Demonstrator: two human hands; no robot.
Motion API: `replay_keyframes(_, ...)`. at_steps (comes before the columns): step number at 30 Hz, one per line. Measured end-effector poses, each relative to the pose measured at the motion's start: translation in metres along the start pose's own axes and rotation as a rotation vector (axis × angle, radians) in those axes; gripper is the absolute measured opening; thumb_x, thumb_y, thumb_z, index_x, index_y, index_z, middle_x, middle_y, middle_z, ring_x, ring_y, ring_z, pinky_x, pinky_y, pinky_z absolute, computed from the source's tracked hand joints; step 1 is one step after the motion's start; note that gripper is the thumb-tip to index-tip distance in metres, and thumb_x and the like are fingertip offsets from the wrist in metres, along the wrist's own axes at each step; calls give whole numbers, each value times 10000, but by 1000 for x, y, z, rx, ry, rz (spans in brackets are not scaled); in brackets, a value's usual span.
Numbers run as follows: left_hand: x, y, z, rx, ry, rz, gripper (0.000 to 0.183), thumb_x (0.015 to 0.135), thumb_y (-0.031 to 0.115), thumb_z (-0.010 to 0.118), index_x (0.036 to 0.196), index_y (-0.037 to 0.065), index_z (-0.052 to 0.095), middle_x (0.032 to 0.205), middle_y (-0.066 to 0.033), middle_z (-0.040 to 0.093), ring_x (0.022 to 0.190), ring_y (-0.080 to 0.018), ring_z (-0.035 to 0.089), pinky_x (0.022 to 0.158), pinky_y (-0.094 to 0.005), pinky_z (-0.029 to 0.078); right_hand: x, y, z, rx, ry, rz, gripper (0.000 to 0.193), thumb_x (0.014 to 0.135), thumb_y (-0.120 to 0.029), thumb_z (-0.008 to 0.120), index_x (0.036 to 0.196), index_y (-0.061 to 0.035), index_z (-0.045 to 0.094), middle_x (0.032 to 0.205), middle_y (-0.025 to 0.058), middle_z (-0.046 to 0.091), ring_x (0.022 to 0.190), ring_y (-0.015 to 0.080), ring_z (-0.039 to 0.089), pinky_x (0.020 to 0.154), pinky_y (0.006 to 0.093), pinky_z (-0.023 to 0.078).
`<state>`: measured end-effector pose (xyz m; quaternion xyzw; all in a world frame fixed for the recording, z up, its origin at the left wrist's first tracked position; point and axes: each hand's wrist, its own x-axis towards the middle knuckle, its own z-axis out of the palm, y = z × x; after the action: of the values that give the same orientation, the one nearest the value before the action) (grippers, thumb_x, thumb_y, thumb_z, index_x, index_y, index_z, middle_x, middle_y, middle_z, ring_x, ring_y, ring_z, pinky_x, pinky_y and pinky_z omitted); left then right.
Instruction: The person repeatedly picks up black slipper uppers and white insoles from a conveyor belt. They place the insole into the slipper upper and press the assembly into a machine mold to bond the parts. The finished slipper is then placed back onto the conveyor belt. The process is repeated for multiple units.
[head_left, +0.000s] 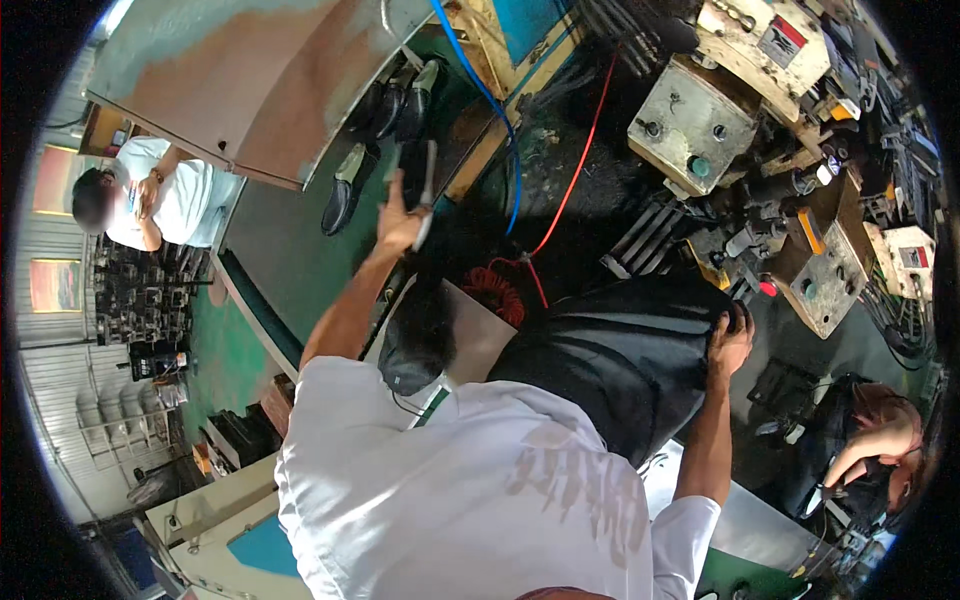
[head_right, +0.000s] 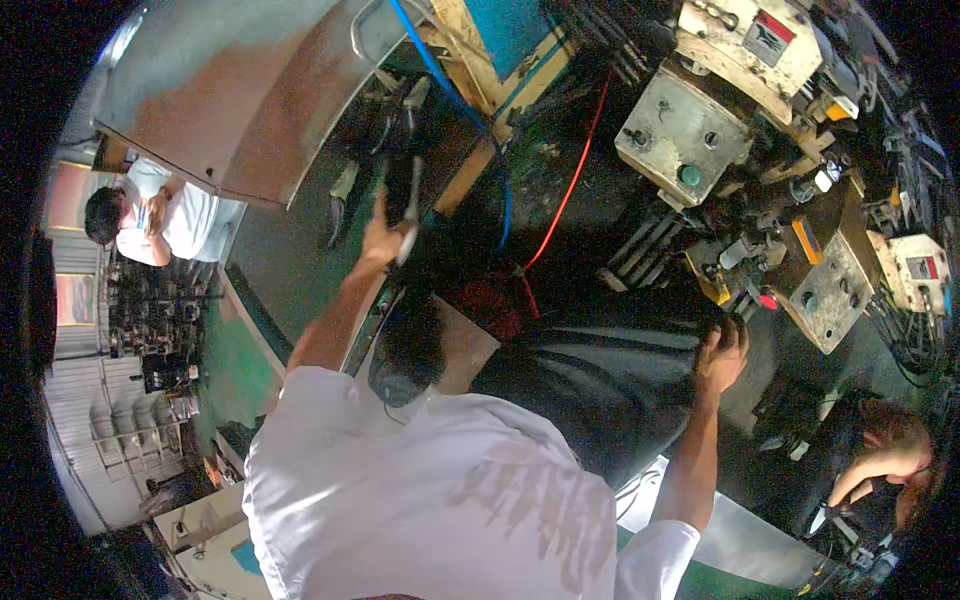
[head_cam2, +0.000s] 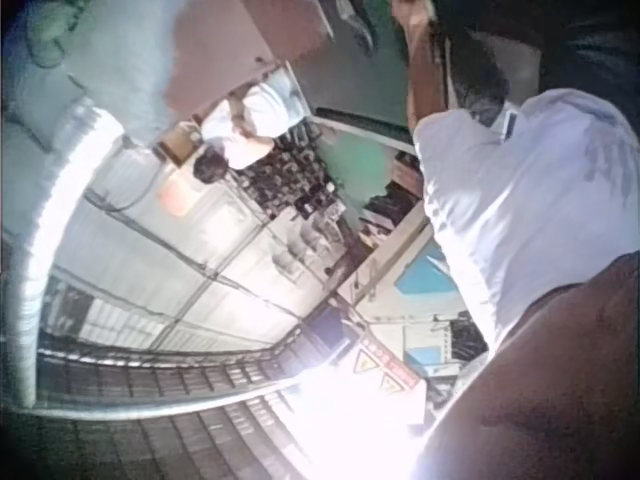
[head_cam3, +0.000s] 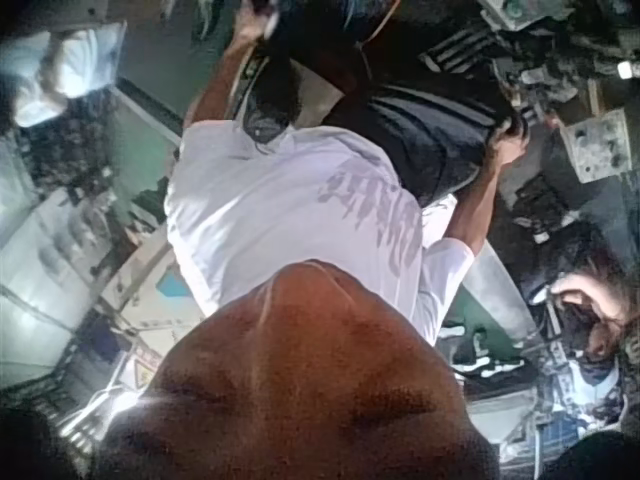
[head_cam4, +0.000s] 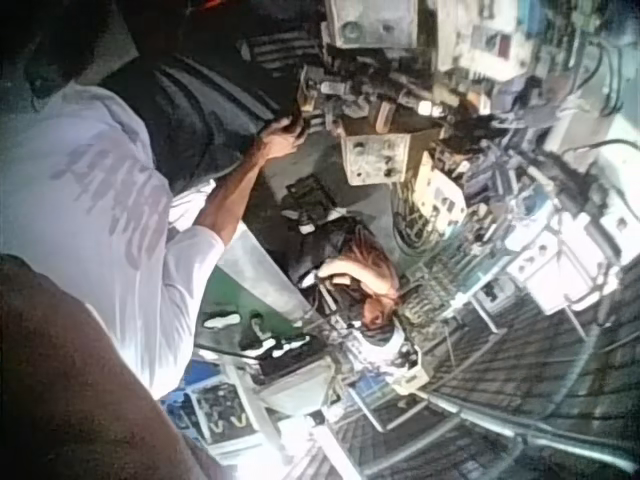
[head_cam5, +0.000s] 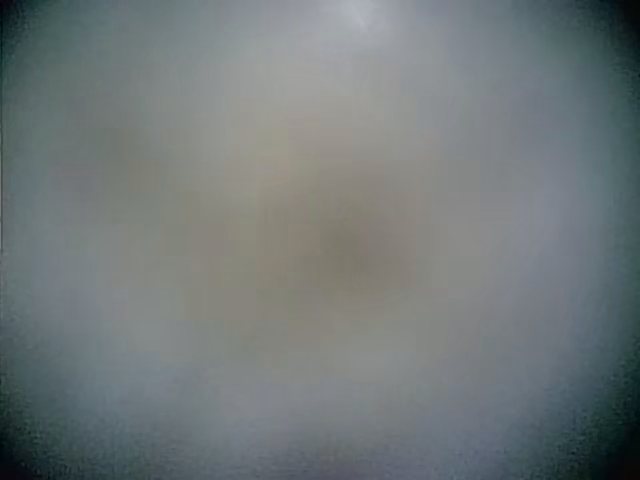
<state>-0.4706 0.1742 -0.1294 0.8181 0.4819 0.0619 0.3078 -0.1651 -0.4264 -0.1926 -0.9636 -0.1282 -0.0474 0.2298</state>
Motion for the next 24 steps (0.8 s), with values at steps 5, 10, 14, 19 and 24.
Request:
replay_keyframes(5, 26, -109, -31, 695, 109, -75, 1033, 974, 295, 711, 1713, 443, 4, 1619, -424, 285, 1306, -537, 554, 1007, -601, 542, 5, -3, 11, -11, 1, -29, 456, 1039, -411, 596, 1371, -115, 696, 1482, 249, 578, 1300, 462, 604, 1095, 541, 477)
replay_keyframes(10, 22, -143, -18, 855, 57, -29, 1113, 916, 232, 772, 1685, 542, 28, 1717, -339, 120, 1299, -513, 562, 1009, -586, 551, 3, 3, 13, -86, -19, 5, 474, 1036, -405, 613, 1377, -85, 689, 1465, 274, 582, 1294, 477, 608, 1100, 540, 484)
replay_keyframes(14, 27, -146, -22, 862, -37, -106, 1088, 953, 94, 688, 1675, 569, 27, 1746, -303, 86, 1329, -521, 551, 1022, -601, 544, 4, -3, 8, -123, -48, -18, 477, 1032, -377, 626, 1373, -48, 681, 1458, 288, 587, 1320, 481, 581, 1106, 540, 483)
replay_keyframes(19, 77, -158, -59, 911, -128, -364, 959, 1035, 109, 590, 1668, 553, 22, 1683, -293, 302, 1347, -516, 565, 1034, -575, 541, 11, 11, 15, -145, -64, -71, 484, 1027, -340, 632, 1390, -20, 661, 1459, 289, 592, 1339, 483, 560, 1113, 539, 480)
replay_keyframes(24, 152, -110, -64, 902, -164, -72, 246, 1048, 307, 559, 1244, 172, 620, 1182, -194, 691, 1050, -372, 708, 853, -517, 577, -12, -9, -11, -195, -67, 154, 501, 966, -362, 709, 1335, -23, 689, 1366, 272, 666, 1264, 412, 642, 1050, 507, 526)
